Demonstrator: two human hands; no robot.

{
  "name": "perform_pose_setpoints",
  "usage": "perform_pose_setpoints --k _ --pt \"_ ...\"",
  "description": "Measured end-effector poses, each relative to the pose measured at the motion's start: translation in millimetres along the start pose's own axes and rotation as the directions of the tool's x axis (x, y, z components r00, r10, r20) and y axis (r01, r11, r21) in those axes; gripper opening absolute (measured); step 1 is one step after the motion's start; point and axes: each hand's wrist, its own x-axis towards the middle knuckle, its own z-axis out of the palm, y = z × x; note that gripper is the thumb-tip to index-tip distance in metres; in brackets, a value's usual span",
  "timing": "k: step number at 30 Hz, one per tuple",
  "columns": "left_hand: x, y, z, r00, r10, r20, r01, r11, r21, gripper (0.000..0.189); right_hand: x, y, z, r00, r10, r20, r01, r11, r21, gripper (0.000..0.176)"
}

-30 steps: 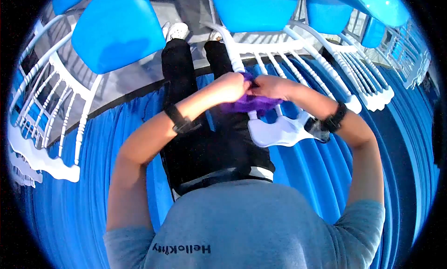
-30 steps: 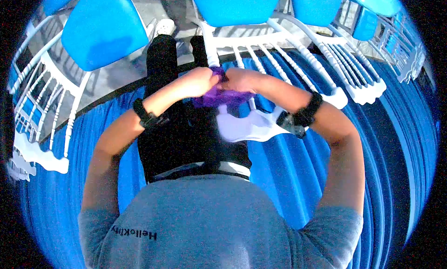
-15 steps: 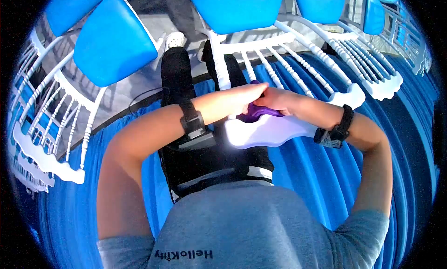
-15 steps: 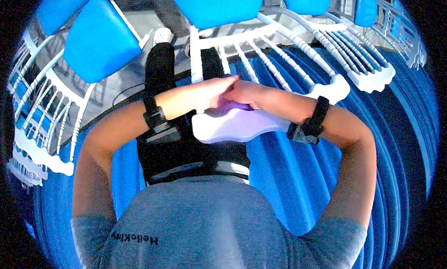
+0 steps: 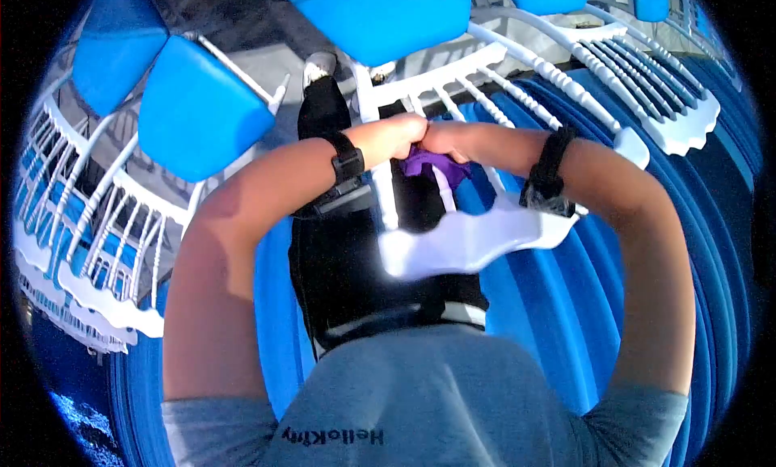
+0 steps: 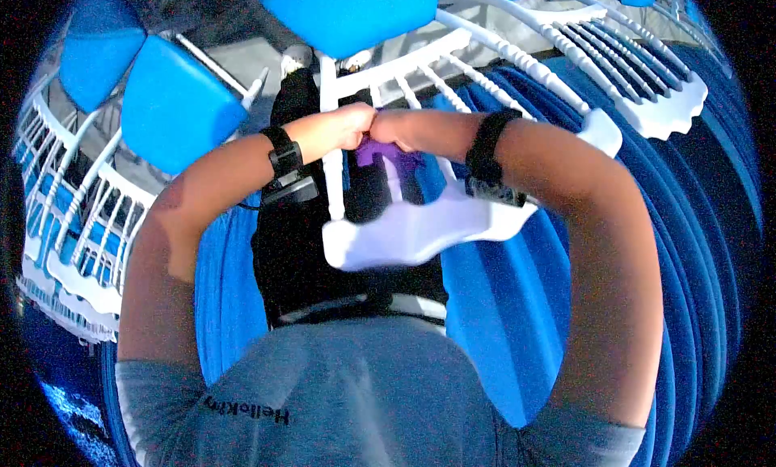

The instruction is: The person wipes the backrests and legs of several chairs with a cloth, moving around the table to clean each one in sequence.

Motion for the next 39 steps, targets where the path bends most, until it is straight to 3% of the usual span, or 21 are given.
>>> perform_pose_setpoints --k 1,3,4,8,9,10,12,13,14,16,17,18,20,22,24,25,26,28,32,34,39 --pt "1.4 6.8 0.1 0.993 0.078 -0.084 -0.073 0.995 0.064 0.017 21.8 -3.5 -9.6 1.0 -0.006 -0.008 0.006 1.0 0.002 0.021" --pt "41.2 7.9 -18.1 0.981 0.133 -0.143 -0.118 0.987 0.108 0.016 70.2 11.6 -17.4 0.981 -0.041 -0.191 -0.05 0.892 -0.45 0.021" --pt "107.2 1.7 -44.4 0.988 0.117 -0.102 -0.103 0.985 0.137 0.015 79.7 7.0 -20.5 0.977 -0.062 -0.203 -0.049 0.865 -0.5 0.021" --pt "111.7 19.2 -55.6 0.915 0.306 -0.262 -0.305 0.951 0.043 0.014 117.7 -6.4 -27.4 0.958 -0.17 -0.232 0.033 0.868 -0.496 0.022" --pt "103.8 21.5 -63.7 0.97 0.244 0.016 -0.233 0.94 -0.249 0.015 125.8 -7.3 -29.9 0.95 -0.2 -0.238 0.055 0.862 -0.505 0.022" --pt "102.9 21.4 -63.1 0.97 0.241 0.02 -0.229 0.94 -0.253 0.015 144.4 -1.8 -38.1 0.941 -0.242 -0.237 0.088 0.85 -0.519 0.022" --pt "101.9 16.7 -59.2 0.953 0.287 -0.101 -0.295 0.953 -0.075 0.016 175.9 14.6 -48.1 0.91 -0.359 -0.206 0.193 0.808 -0.557 0.022" --pt "84.6 18.5 -54.2 0.978 0.206 0.017 -0.203 0.973 -0.106 0.02 179.5 29.7 -48.7 0.898 -0.407 -0.167 0.236 0.766 -0.598 0.022" --pt "29.1 28.5 -35.6 0.981 0.182 0.074 -0.174 0.979 -0.102 0.022 80.3 -22.5 -31.0 0.868 -0.493 -0.059 0.278 0.58 -0.765 0.023" --pt "13.4 24.5 -35.3 0.961 0.239 0.136 -0.249 0.967 0.058 0.023 54.2 -25.5 -26.4 0.891 -0.453 0.038 0.232 0.38 -0.895 0.024" --pt "-1.0 23.7 -35.6 0.961 0.259 0.099 -0.276 0.925 0.26 0.022 40.4 -23.7 -28.4 0.882 -0.456 0.118 0.268 0.28 -0.922 0.02" --pt "2.4 25.0 -42.6 0.94 0.327 0.1 -0.274 0.545 0.792 0.024 22.9 -27.5 -29.0 0.882 -0.455 0.119 0.269 0.28 -0.922 0.02" --pt "-27.2 25.4 -43.4 0.866 0.416 0.278 -0.386 0.203 0.9 0.032 -6.4 -38.3 -34.7 0.909 -0.413 0.06 0.21 0.329 -0.921 0.02" --pt "-42.6 16.4 -50.1 0.782 0.525 0.336 -0.485 0.174 0.857 0.041 -3.5 -39.8 -48.9 0.84 -0.539 0.061 0.302 0.371 -0.878 0.025" --pt "-49.8 13.0 -58.9 0.67 0.722 0.172 -0.487 0.253 0.836 0.041 46.1 -41.0 -65.3 0.815 -0.561 -0.145 0.144 0.438 -0.887 0.032" --pt "-45.3 8.6 -64.2 0.588 0.777 0.226 -0.552 0.181 0.814 0.042 53.3 -46.6 -66.5 0.807 -0.578 -0.118 0.15 0.395 -0.906 0.035" --pt "-38.9 5.7 -66.8 0.589 0.778 0.219 -0.55 0.188 0.814 0.042 60.4 -50.6 -65.2 0.801 -0.592 -0.087 0.157 0.348 -0.924 0.038" --pt "-33.0 6.7 -66.2 0.734 0.535 0.418 -0.352 -0.226 0.908 0.041 77.8 -55.5 -56.6 0.786 -0.616 0.043 0.23 0.228 -0.946 0.046" --pt "-25.2 4.4 -58.2 0.845 0.386 0.37 -0.298 -0.234 0.925 0.039 98.1 -47.5 -25.0 0.618 -0.786 -0.001 0.116 0.093 -0.989 0.03" --pt "-11.7 5.3 -66.4 0.819 0.402 0.41 -0.352 -0.213 0.911 0.039 108.6 -57.0 -22.2 0.651 -0.758 0.026 0.034 -0.005 -0.999 0.019" --pt "5.0 22.1 -77.6 0.777 0.461 0.428 -0.373 -0.21 0.904 0.028 108.8 -66.1 -32.7 0.687 -0.668 0.286 0.231 -0.172 -0.958 0.017"
